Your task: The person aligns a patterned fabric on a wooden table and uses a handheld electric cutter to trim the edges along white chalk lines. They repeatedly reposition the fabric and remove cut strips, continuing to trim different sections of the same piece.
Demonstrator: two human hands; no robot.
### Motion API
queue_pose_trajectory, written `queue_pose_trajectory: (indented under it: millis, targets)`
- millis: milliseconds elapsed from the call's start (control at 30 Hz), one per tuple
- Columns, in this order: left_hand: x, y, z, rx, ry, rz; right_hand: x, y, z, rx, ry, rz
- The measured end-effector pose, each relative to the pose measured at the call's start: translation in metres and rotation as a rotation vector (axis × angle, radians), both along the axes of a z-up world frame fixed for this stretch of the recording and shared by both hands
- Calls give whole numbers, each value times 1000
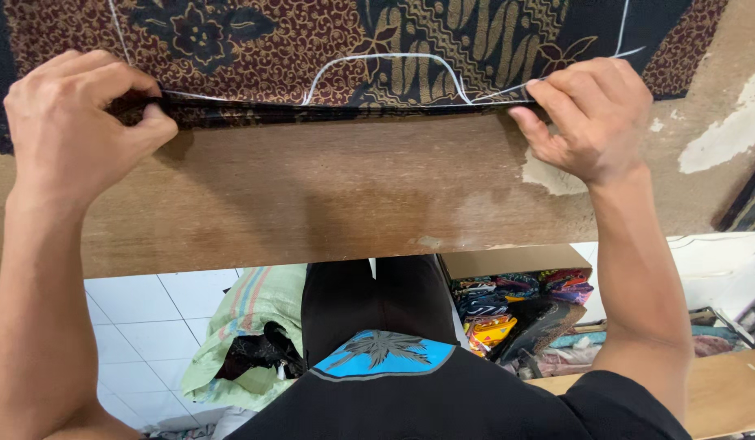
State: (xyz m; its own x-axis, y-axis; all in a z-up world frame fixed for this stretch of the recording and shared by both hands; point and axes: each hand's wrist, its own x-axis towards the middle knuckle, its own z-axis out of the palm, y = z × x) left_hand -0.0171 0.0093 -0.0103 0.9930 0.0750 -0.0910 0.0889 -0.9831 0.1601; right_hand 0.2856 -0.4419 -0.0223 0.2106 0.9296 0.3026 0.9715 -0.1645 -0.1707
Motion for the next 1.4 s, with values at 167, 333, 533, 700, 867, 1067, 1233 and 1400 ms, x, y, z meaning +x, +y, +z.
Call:
queue_pose_trajectory:
  millis: [167,333,533,700,867,1067,1233,1400]
  targets:
    - [0,0,0,65,19,-25,-2,1,-4,-8,4,-2]
    - [9,-17,9,140,115,-33,2,8,-8,-39,-9,-42]
    - [10,-45,-2,254,-117,-116,5,3,-26,-183,-140,-167]
    - [-20,-14,-18,148,-71,-46,16,-44,-33,-53,8,-87]
    - [-39,1,6,79,-55,-42,23,-88,-11,-108,138,-196]
    - [-10,-17,38,330,-211,-193,6,-79,-22,-16,121,-207]
    - [1,-19,35,467,-182,-277,0,-69,-29,-23,50,-212]
    - [2,-14,32,574,-170,-346,-1,-66,-25,-12,41,-219]
